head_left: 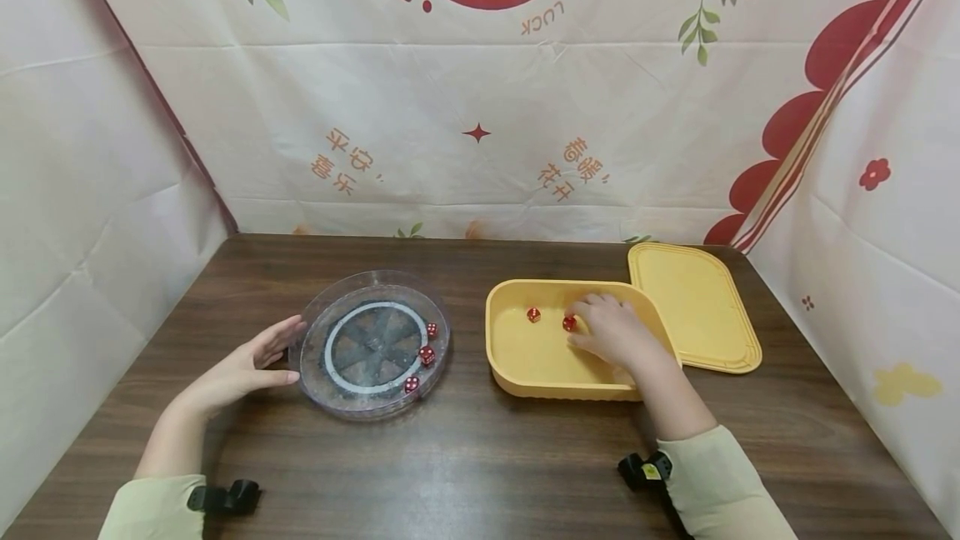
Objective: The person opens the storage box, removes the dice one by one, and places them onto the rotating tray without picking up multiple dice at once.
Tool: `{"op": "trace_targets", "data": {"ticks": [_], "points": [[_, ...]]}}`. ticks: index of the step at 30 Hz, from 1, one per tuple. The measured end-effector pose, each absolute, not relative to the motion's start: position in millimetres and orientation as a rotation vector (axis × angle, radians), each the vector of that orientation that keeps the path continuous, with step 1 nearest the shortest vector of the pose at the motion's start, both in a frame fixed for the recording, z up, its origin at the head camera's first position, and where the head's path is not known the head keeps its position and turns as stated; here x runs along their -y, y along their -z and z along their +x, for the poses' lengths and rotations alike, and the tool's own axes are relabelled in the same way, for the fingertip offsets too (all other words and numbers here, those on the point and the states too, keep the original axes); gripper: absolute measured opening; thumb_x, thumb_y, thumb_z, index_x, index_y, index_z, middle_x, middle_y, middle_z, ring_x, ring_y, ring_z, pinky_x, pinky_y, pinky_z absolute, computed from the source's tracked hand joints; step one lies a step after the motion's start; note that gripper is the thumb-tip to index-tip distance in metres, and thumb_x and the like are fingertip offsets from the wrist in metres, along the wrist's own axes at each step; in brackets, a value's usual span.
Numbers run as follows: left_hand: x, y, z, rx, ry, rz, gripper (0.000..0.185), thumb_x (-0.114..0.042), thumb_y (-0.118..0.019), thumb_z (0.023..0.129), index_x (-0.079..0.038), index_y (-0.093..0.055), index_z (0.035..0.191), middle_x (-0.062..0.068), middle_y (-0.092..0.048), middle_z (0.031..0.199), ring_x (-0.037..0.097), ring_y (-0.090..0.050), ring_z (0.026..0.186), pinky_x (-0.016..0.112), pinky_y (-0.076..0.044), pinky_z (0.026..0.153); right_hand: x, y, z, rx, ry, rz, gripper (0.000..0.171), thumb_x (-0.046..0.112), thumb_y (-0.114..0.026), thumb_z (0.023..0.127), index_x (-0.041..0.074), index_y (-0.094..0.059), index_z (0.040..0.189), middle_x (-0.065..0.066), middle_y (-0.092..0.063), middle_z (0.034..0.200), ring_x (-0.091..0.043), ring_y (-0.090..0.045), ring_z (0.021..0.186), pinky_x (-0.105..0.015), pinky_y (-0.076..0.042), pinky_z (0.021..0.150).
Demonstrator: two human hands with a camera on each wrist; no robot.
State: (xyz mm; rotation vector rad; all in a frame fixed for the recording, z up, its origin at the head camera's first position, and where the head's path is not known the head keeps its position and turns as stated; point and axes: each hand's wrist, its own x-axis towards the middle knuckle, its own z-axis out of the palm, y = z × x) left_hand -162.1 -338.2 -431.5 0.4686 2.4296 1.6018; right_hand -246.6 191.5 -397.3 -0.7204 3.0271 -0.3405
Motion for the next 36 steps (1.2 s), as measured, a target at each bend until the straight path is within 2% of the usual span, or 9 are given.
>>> {"op": "trace_targets", "data": {"ticks": [4, 8, 11, 17, 21, 26, 28, 30, 36], "points": [[337.6, 431.6, -162.1, -2.425, -1.611, 0.482, 0.079, -0.007, -0.068, 0.088, -0.001, -0.021, 0.15, 0.025, -0.025, 0.151, 0.004, -0.029, 0.132, 0.009, -0.029, 0.097, -191.4, 397.1, -245.4, -3.022, 0.326, -0.714, 0.037, 0.025, -0.073, 0.085, 0.008, -0.065, 0.117, -0.018, -0.058, 0.123, -0.042, -0.045, 0.117, -0.06, -0.033, 0.09], [337.8, 432.9, -162.8, -2.427, -1.612, 0.488, 0.079, -0.007, -0.068, 0.088, 0.0, -0.021, 0.15, 0.026, -0.025, 0.151, 0.005, -0.03, 0.133, 0.009, -0.029, 0.097, -192.0, 397.7, -244.7, -3.016, 0.311, -0.717, 0.039, 0.024, -0.073, 0.085, 0.007, -0.064, 0.119, -0.019, -0.057, 0.124, -0.043, -0.044, 0.118, -0.062, -0.033, 0.09], [338.9, 433.6, -163.2, -2.429, -1.604, 0.468, 0.08, -0.007, -0.069, 0.087, -0.001, -0.02, 0.15, 0.024, -0.024, 0.152, 0.001, -0.029, 0.132, 0.008, -0.028, 0.097, -192.7, 398.5, -245.0, -3.015, 0.31, -0.727, 0.036, 0.023, -0.073, 0.085, 0.008, -0.064, 0.116, -0.02, -0.057, 0.123, -0.044, -0.045, 0.117, -0.062, -0.034, 0.09], [338.9, 433.5, -162.6, -2.435, -1.592, 0.439, 0.08, -0.008, -0.069, 0.087, -0.002, -0.02, 0.151, 0.023, -0.024, 0.153, 0.002, -0.029, 0.133, 0.007, -0.028, 0.097, -192.8, 400.2, -246.6, -3.009, 0.314, -0.737, 0.026, 0.021, -0.073, 0.085, 0.011, -0.066, 0.107, -0.017, -0.059, 0.118, -0.042, -0.047, 0.114, -0.06, -0.036, 0.086], [338.8, 432.8, -162.2, -2.44, -1.588, 0.43, 0.081, -0.008, -0.069, 0.087, -0.002, -0.02, 0.151, 0.022, -0.025, 0.152, -0.002, -0.029, 0.13, 0.007, -0.027, 0.096, -192.4, 400.2, -247.2, -3.01, 0.307, -0.744, 0.018, 0.017, -0.074, 0.084, 0.013, -0.066, 0.099, -0.012, -0.06, 0.109, -0.038, -0.05, 0.107, -0.056, -0.038, 0.083], [337.9, 431.1, -161.5, -2.451, -1.568, 0.419, 0.08, -0.009, -0.069, 0.087, -0.003, -0.02, 0.151, 0.022, -0.025, 0.153, 0.024, -0.024, 0.139, 0.007, -0.028, 0.096, -193.2, 400.5, -247.0, -2.998, 0.285, -0.758, 0.015, 0.014, -0.075, 0.082, 0.016, -0.063, 0.091, -0.007, -0.059, 0.099, -0.034, -0.051, 0.099, -0.053, -0.041, 0.078], [337.6, 430.7, -161.3, -2.452, -1.566, 0.412, 0.081, -0.01, -0.069, 0.087, -0.003, -0.02, 0.151, 0.022, -0.025, 0.153, 0.031, -0.022, 0.139, 0.007, -0.028, 0.096, -194.0, 401.2, -246.8, -2.992, 0.283, -0.765, 0.016, 0.013, -0.076, 0.082, 0.016, -0.063, 0.09, -0.006, -0.058, 0.098, -0.034, -0.051, 0.098, -0.053, -0.041, 0.077], [337.4, 430.9, -161.3, -2.45, -1.569, 0.419, 0.08, -0.01, -0.069, 0.087, -0.003, -0.02, 0.151, 0.023, -0.025, 0.152, 0.026, -0.024, 0.139, 0.007, -0.028, 0.096, -194.3, 401.8, -246.6, -2.994, 0.283, -0.774, 0.016, 0.013, -0.076, 0.082, 0.016, -0.063, 0.09, -0.006, -0.058, 0.097, -0.033, -0.052, 0.097, -0.053, -0.042, 0.076], [339.7, 433.6, -161.8, -2.433, -1.598, 0.463, 0.08, -0.009, -0.069, 0.088, -0.002, -0.02, 0.151, 0.024, -0.024, 0.153, -0.005, -0.03, 0.129, 0.008, -0.028, 0.097, -194.9, 401.9, -247.0, -3.008, 0.305, -0.838, 0.017, 0.01, -0.077, 0.079, 0.014, -0.063, 0.087, -0.004, -0.057, 0.09, -0.031, -0.053, 0.092, -0.05, -0.044, 0.075]]}}
